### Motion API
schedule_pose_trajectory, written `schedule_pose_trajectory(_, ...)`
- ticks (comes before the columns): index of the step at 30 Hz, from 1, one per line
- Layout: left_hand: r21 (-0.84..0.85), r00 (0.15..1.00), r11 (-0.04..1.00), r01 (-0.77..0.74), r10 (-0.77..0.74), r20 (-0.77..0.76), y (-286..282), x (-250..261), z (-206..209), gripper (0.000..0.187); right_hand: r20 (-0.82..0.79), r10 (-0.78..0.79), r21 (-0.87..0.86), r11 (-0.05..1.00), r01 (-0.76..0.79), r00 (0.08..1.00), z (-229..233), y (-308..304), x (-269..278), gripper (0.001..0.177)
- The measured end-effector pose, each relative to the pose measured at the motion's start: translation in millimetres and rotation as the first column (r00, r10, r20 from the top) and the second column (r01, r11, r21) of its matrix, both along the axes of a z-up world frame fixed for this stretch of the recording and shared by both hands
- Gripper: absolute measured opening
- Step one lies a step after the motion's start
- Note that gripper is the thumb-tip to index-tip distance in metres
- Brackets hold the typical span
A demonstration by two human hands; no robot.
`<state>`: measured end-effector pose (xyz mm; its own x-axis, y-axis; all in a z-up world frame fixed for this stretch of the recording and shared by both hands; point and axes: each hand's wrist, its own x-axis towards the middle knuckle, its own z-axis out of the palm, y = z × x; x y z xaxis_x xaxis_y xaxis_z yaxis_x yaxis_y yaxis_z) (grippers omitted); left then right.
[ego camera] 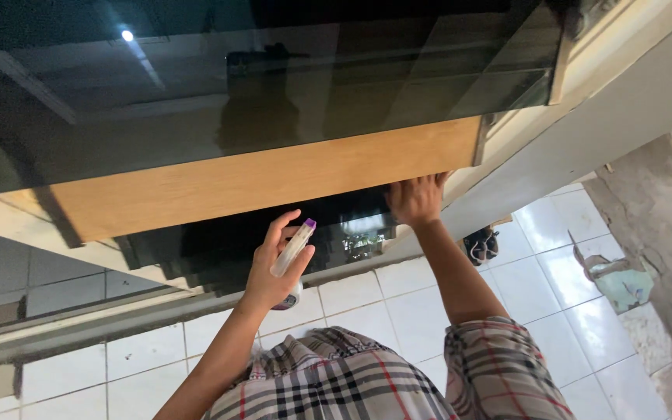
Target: Cleaning glass shelves with a spray bottle and a cloth.
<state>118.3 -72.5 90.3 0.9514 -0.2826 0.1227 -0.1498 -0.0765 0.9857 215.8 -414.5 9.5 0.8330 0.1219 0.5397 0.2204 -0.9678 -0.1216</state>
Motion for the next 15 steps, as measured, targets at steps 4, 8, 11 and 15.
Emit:
schedule_pose_trajectory(4,0.000,0.999,0.999,-0.042,0.042,0.024,-26,-2,-4,0.064,0.227,-0.159,-0.237,0.948,0.212,0.961,-19,2,0,0.072)
schedule_pose_trajectory(8,0.021,0.998,0.998,-0.053,0.052,0.046,-50,-4,-4,0.064,-0.060,0.171,-0.017,0.985,-0.173,0.983,11,96,-20,0.076)
schedule_pose_trajectory(11,-0.001,0.997,0.999,-0.043,0.043,0.072,-68,-4,2,0.064,-0.146,0.279,-0.099,0.950,-0.294,0.949,22,136,-17,0.064)
schedule_pose_trajectory(15,0.002,0.998,0.999,-0.047,0.047,0.051,-81,-6,5,0.065,-0.364,0.250,0.035,0.966,-0.255,0.897,29,102,1,0.033)
